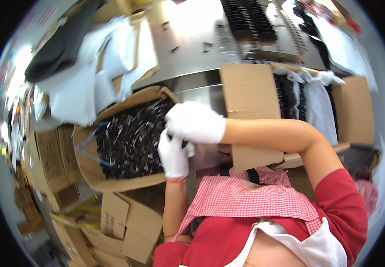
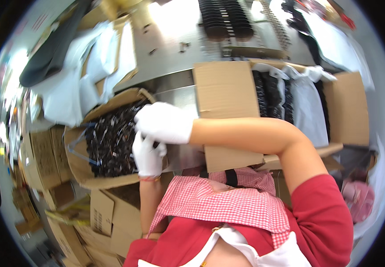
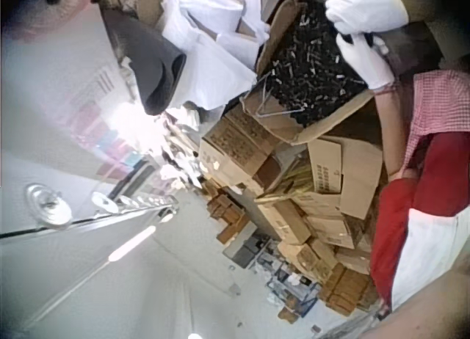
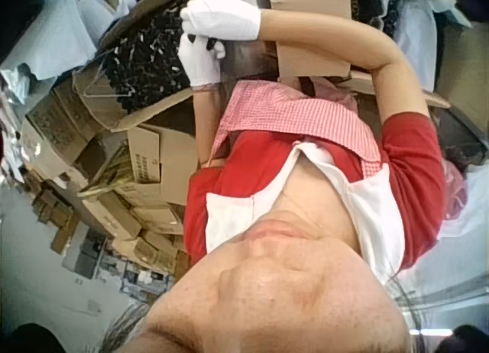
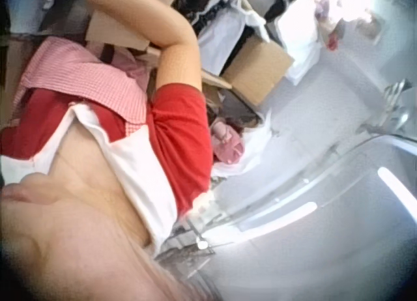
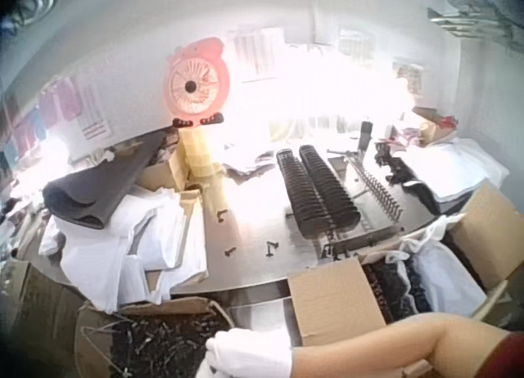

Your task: The person repeatedly picks up black hair accessories and places them onto a metal rack, then removes them and places them into a cardboard box. The person also moves the metal rack between the table and a nearby shelf.

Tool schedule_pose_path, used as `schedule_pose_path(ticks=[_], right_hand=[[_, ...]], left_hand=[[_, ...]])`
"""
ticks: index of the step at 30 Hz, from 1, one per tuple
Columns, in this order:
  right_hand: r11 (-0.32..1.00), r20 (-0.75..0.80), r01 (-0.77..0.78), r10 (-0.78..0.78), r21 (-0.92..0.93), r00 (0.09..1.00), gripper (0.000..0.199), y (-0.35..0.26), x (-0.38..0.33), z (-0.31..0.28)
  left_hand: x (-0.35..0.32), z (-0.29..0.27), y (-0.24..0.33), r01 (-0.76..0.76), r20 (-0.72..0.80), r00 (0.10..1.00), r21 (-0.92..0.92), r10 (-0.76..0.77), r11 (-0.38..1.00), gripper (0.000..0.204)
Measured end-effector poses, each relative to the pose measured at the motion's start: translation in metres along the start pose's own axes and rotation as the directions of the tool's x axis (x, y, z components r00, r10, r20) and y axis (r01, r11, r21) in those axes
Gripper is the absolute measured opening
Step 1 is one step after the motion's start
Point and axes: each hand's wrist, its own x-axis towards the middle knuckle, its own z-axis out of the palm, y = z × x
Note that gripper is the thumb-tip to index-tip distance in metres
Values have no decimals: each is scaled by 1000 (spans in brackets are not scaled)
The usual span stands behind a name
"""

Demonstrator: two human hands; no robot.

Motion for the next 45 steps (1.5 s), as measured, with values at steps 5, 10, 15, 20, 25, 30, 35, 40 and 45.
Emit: schedule_pose_path(ticks=[5, 10, 15, 20, 25, 30, 35, 40, 45], right_hand=[[939, -358, 260, -168, 226, 918, 32, 15, 12, 36], [925, 95, -60, 26, 375, 995, 31, 14, -36, -26], [944, -139, -237, 273, 231, 952, 12, 25, -139, -87], [861, -460, -319, 487, 396, 742, 21, 94, -298, -108], [256, -29, -561, 924, 787, 380, 14, 115, -382, -107], [668, -291, -619, 741, 414, 605, 17, 129, -377, -88], [724, -369, -585, 690, 366, 623, 15, 142, -374, -76], [729, -381, -557, 684, 397, 622, 17, 147, -374, -76], [840, -388, -533, 528, 103, 756, 16, 144, -379, -69]], left_hand=[[-7, -16, -9, -13, -43, 999, 83, 17, 996, 33], [-21, 11, 9, -103, 35, 995, 388, 97, 916, 28], [-19, 90, 12, -418, 413, 891, 589, 187, 692, 15], [-12, 194, 2, -890, 844, 418, 305, 337, 340, 48], [17, 278, -31, -996, 991, 84, 85, 104, -6, 30], [41, 327, -59, -937, 933, 285, 224, -219, -267, 39], [58, 334, -62, -940, 909, 332, 296, -251, -170, 36], [62, 333, -60, -932, 894, 363, 348, -260, -105, 36], [61, 333, -57, -929, 890, 365, 365, -274, -56, 32]])
